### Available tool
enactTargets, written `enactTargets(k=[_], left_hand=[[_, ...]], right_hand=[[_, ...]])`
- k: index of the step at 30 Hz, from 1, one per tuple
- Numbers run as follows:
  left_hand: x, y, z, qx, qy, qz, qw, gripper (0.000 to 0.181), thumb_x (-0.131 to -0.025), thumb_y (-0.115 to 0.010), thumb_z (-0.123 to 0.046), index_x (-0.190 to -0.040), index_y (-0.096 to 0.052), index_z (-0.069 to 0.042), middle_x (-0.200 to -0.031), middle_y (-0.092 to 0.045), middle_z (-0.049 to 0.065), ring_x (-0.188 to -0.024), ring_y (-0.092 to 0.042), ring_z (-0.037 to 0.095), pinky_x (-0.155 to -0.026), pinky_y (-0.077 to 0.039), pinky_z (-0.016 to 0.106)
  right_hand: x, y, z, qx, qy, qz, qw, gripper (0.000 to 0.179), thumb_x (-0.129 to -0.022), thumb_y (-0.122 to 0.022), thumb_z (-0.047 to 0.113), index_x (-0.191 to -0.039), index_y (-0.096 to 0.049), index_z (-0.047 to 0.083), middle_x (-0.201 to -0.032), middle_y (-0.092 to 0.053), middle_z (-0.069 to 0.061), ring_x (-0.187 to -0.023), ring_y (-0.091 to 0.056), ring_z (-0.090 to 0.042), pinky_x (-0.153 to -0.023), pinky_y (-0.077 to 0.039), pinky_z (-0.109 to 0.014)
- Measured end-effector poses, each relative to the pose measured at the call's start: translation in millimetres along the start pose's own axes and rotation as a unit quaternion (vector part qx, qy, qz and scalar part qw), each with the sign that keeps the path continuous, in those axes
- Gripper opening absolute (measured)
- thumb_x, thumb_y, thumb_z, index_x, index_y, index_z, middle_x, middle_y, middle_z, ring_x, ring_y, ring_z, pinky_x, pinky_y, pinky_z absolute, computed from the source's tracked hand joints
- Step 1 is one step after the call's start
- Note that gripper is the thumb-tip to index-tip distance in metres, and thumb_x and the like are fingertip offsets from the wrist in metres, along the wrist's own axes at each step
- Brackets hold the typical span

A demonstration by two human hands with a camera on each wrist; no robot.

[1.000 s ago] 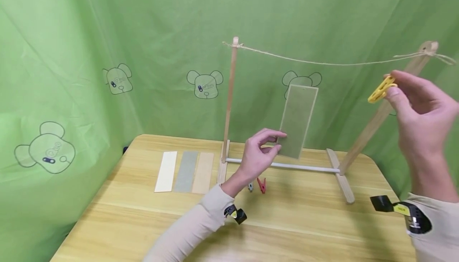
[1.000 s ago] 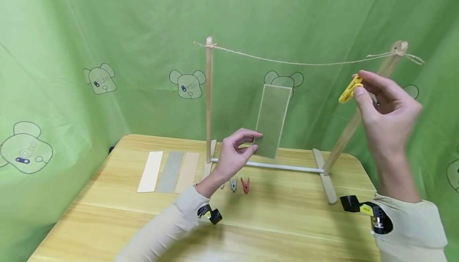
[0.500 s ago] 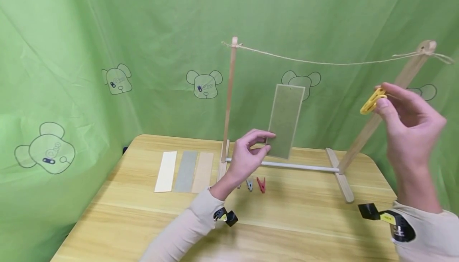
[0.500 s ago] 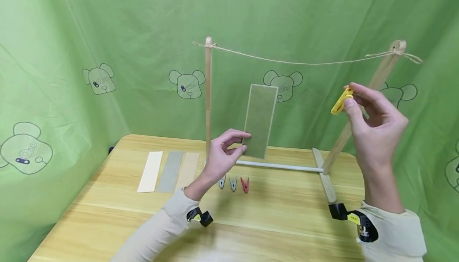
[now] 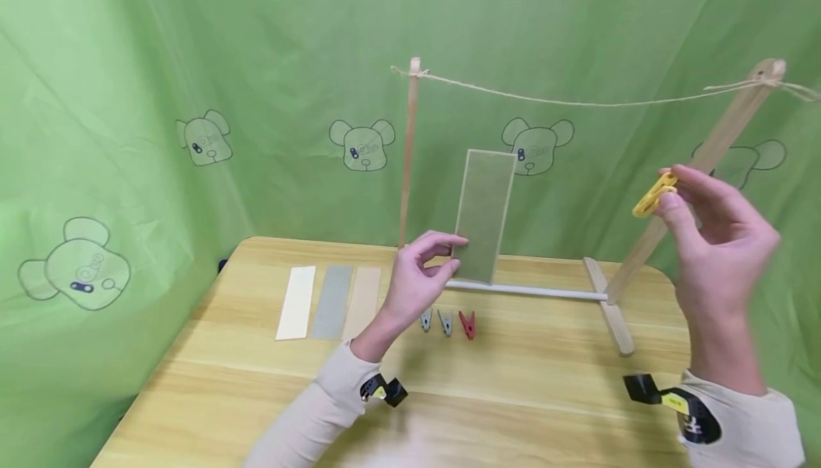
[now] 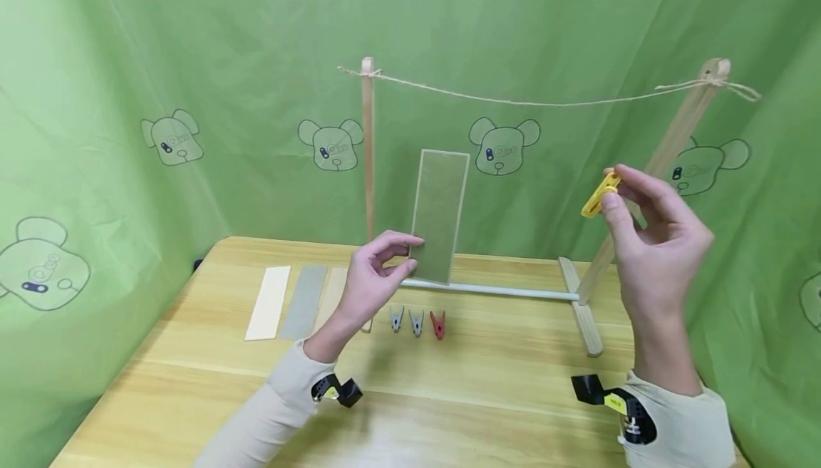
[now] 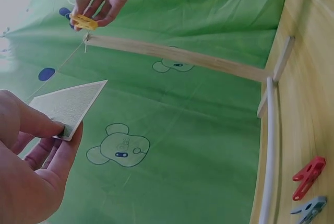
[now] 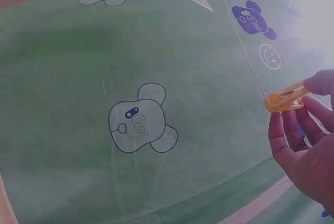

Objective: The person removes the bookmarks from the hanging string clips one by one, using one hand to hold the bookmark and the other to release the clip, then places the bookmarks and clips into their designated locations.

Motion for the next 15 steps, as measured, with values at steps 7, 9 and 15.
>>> enactTargets(k=[7, 9, 15], left_hand=[[7.9, 14.3, -2.5, 0.001, -0.002, -0.013, 0.9999, 0.034, -0.086, -0.066, 0.02, -0.116, -0.071, 0.004, -0.115, -0.067, 0.017, -0.103, -0.067, 0.028, -0.087, -0.063, 0.036], [10.1, 17.2, -2.8, 0.003, -0.001, -0.016, 0.9999, 0.034, -0.086, -0.066, 0.02, -0.116, -0.071, 0.004, -0.115, -0.067, 0.017, -0.103, -0.067, 0.026, -0.087, -0.063, 0.037], [16.6, 24.8, -4.1, 0.01, -0.001, -0.021, 0.9997, 0.034, -0.085, -0.065, 0.021, -0.116, -0.069, 0.007, -0.117, -0.066, 0.019, -0.104, -0.066, 0.028, -0.087, -0.063, 0.038]], right_hand=[[10.2, -1, -6, -0.002, 0.025, 0.0, 0.9997, 0.034, -0.08, -0.073, -0.021, -0.11, -0.059, -0.029, -0.108, -0.07, -0.032, -0.097, -0.069, -0.031, -0.092, -0.06, -0.028], [11.8, -2, -6, -0.006, 0.028, 0.0, 0.9996, 0.034, -0.08, -0.072, -0.022, -0.11, -0.059, -0.03, -0.109, -0.07, -0.033, -0.098, -0.069, -0.032, -0.092, -0.06, -0.028], [20.8, -2, -10, -0.008, 0.025, -0.003, 0.9996, 0.034, -0.081, -0.072, -0.022, -0.111, -0.059, -0.03, -0.109, -0.07, -0.033, -0.098, -0.069, -0.032, -0.09, -0.06, -0.027]])
Point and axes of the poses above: each hand's wrist, its own x-axis away from the middle knuckle, its own y-axis out of the back of the hand, z = x × y, the point moved 5 cm from there along -x, towards the middle knuckle
